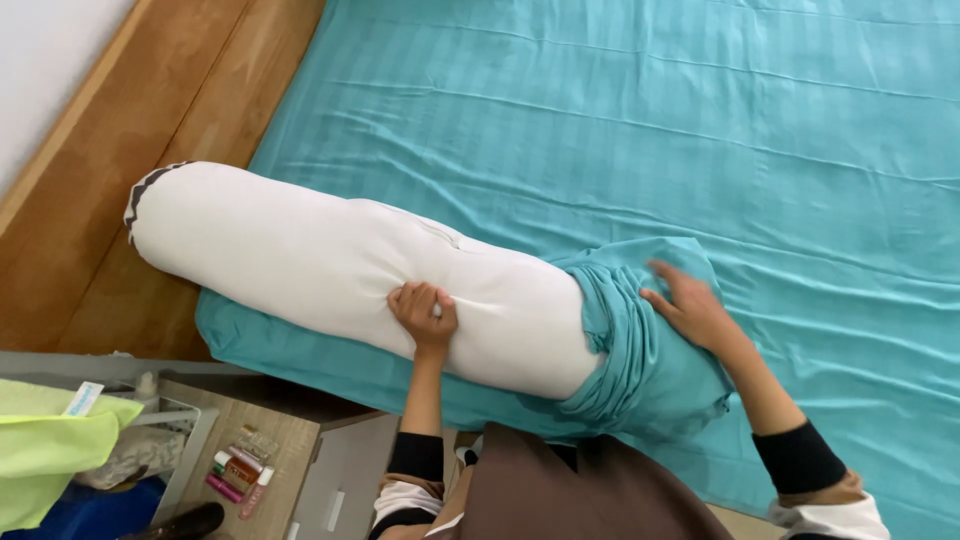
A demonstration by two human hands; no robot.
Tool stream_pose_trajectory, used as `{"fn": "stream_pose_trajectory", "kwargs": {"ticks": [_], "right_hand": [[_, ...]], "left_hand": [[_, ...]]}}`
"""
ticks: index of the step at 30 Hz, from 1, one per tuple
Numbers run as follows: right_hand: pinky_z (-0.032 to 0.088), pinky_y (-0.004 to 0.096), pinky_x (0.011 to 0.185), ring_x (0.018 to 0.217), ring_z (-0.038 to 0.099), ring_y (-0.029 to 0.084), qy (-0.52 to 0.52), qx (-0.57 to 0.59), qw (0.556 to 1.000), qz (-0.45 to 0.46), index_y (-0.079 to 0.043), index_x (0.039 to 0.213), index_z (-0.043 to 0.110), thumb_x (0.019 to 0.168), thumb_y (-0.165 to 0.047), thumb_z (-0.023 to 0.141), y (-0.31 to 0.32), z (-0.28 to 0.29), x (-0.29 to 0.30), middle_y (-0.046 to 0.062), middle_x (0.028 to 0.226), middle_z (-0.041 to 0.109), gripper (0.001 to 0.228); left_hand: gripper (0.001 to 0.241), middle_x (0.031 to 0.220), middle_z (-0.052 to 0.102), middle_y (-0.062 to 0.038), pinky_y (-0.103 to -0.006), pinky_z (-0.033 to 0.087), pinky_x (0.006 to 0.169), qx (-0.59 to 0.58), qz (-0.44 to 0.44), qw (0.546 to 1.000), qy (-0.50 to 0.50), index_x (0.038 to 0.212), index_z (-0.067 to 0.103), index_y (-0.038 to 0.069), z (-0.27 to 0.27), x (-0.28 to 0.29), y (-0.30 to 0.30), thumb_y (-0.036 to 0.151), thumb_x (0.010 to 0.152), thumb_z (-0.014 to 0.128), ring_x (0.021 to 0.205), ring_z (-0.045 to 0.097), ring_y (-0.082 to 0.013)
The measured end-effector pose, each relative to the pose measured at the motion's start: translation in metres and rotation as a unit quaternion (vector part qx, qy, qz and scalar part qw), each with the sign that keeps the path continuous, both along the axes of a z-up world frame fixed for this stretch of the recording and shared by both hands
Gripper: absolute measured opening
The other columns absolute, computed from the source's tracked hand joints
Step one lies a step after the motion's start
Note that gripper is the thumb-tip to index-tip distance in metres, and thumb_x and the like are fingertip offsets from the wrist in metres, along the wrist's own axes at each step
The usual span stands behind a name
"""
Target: The person stands at a bed and pulls a teal pillowcase off a cylindrical bolster pillow, working the fabric down and over the ends. They then remove the teal pillowcase from a square pillow, place both bare pillows on the floor, and open the wardrobe door.
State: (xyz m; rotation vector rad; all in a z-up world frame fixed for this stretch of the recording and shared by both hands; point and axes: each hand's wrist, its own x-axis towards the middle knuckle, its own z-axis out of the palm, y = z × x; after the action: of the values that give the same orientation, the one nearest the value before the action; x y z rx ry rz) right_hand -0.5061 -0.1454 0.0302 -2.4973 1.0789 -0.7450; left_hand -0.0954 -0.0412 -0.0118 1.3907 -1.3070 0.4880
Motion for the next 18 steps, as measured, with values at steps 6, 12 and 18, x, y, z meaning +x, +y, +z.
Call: {"fn": "stream_pose_trajectory", "kwargs": {"ticks": [6, 12, 18], "right_hand": [[0.047, 0.045, 0.063, 0.072, 0.062, 0.034, 0.041, -0.097, 0.991, -0.079, -0.005, 0.085, 0.064, 0.093, -0.036, 0.076, 0.005, 0.015, 0.030, 0.012, 0.074, 0.063, 0.034], [0.042, 0.041, 0.051, 0.057, 0.056, 0.028, -0.031, -0.308, 0.951, -0.010, -0.004, 0.076, 0.063, 0.083, -0.032, 0.087, 0.029, 0.090, 0.051, 0.008, 0.062, 0.055, 0.038], [0.049, 0.041, 0.060, 0.069, 0.062, 0.030, 0.022, -0.161, 0.986, 0.030, -0.006, 0.078, 0.064, 0.083, -0.032, 0.077, 0.060, 0.049, 0.025, 0.009, 0.074, 0.062, 0.030]], "left_hand": [[0.023, 0.071, 0.054, -0.005, -0.0432, 0.039, 0.084, -0.097, -0.017, 0.995, -0.006, 0.068, 0.049, 0.009, 0.008, 0.007, -0.011, 0.013, 0.091, 0.055, 0.078, 0.054, -0.0258], [0.026, 0.071, 0.053, -0.006, -0.0431, 0.040, 0.083, -0.030, -0.040, 0.999, 0.011, 0.071, 0.050, 0.008, 0.062, 0.016, -0.035, 0.010, 0.092, 0.066, 0.077, 0.054, -0.0273], [0.031, 0.086, 0.069, -0.008, -0.0464, 0.045, 0.079, 0.138, -0.085, 0.973, -0.163, 0.090, 0.068, 0.008, 0.077, -0.044, -0.063, 0.039, 0.088, 0.069, 0.083, 0.063, -0.0264]]}}
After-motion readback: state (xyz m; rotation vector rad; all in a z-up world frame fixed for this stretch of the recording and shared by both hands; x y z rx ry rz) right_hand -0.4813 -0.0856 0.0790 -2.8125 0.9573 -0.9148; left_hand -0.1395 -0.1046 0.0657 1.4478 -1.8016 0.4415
